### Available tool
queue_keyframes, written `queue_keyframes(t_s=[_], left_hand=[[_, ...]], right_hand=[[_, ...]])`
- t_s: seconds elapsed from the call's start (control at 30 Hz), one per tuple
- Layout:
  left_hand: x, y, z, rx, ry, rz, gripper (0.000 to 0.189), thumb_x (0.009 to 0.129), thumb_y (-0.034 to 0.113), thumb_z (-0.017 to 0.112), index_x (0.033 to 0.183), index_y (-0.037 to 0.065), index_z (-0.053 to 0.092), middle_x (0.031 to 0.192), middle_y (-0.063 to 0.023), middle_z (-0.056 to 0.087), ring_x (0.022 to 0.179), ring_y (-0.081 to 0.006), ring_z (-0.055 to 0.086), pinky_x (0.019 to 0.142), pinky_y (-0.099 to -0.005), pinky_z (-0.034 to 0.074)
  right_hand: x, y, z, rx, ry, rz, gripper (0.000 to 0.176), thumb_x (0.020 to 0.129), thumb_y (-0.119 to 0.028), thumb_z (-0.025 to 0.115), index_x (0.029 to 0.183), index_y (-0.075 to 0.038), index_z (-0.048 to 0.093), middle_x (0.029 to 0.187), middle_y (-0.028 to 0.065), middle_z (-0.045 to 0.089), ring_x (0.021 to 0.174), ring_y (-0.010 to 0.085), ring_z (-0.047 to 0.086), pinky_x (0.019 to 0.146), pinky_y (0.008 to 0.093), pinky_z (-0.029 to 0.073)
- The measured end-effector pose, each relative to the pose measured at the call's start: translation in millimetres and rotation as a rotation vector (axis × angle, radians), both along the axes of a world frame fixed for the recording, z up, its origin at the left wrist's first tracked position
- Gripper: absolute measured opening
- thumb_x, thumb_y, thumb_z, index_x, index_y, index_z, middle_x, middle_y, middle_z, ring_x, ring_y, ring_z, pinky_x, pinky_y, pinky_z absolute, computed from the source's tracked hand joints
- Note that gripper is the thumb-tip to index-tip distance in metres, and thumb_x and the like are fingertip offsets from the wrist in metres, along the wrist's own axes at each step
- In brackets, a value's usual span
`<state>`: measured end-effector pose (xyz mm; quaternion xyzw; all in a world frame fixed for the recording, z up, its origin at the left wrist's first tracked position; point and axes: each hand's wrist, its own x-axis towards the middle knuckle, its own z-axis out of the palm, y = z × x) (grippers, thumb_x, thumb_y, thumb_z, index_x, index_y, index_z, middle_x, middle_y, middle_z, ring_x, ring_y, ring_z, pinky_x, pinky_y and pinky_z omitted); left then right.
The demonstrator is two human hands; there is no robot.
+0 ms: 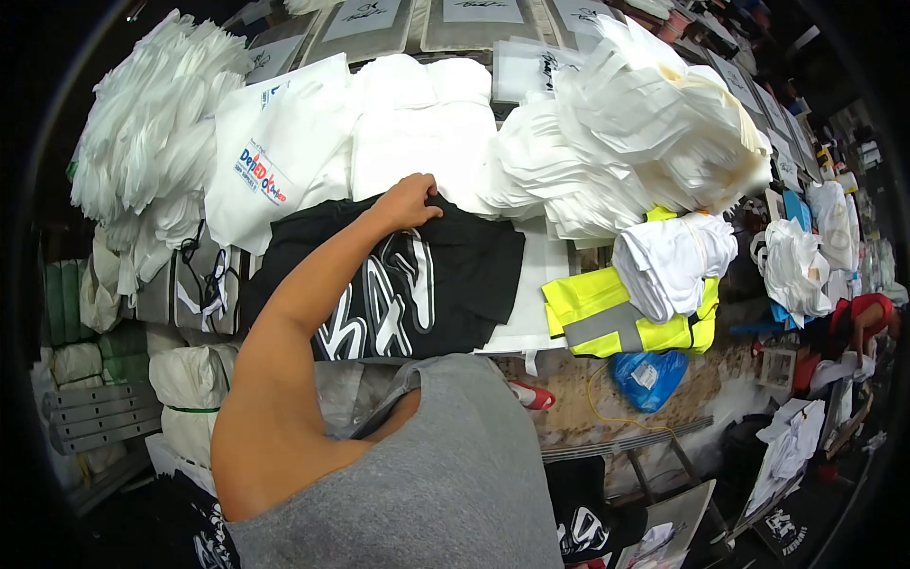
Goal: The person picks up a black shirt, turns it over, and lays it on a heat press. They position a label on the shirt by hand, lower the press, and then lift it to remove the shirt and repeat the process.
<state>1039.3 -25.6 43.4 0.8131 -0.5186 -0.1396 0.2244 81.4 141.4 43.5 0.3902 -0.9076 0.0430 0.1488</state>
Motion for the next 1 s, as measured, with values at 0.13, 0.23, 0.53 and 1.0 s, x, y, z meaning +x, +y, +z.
queue_keyframes(t_s=[0.13,0.23,0.53,1.0], left_hand=[[9,-16,-5,0.060,0.005,0.071,0.033,0.084,0.029,0.071,0.098,0.000,0.065,0.092,-0.0219,0.070,0.090,-0.0376,0.066,0.083,-0.0454,0.052],[9,-21,5,0.087,0.092,0.101,0.033,0.088,0.032,0.066,0.094,0.000,0.067,0.091,-0.0223,0.070,0.090,-0.0376,0.066,0.083,-0.0444,0.051],[16,-16,66,-0.054,0.414,0.322,0.024,0.094,0.023,0.060,0.106,0.004,0.066,0.099,-0.0150,0.070,0.091,-0.0271,0.067,0.084,-0.0374,0.051],[5,-22,50,0.238,-0.217,-0.135,0.037,0.085,0.023,0.068,0.117,0.005,0.066,0.122,-0.0180,0.066,0.113,-0.0362,0.062,0.098,-0.0429,0.049]], right_hand=[[90,-6,59,0.008,-0.022,-0.056,0.073,0.070,-0.049,0.080,0.118,0.001,0.056,0.110,0.0239,0.060,0.095,0.0426,0.063,0.079,0.0535,0.054],[71,-5,37,0.044,0.130,-0.088,0.073,0.068,-0.045,0.082,0.119,0.000,0.056,0.112,0.0242,0.060,0.088,0.0401,0.065,0.072,0.0511,0.055],[-4,-1,-16,-0.220,0.409,0.178,0.058,0.069,-0.061,0.077,0.092,-0.010,0.062,0.085,0.0137,0.065,0.067,0.0329,0.065,0.056,0.0467,0.054],[37,-5,2,-0.276,0.485,0.252,0.054,0.074,-0.057,0.076,0.089,-0.007,0.063,0.078,0.0128,0.065,0.060,0.0348,0.064,0.053,0.0473,0.054]])
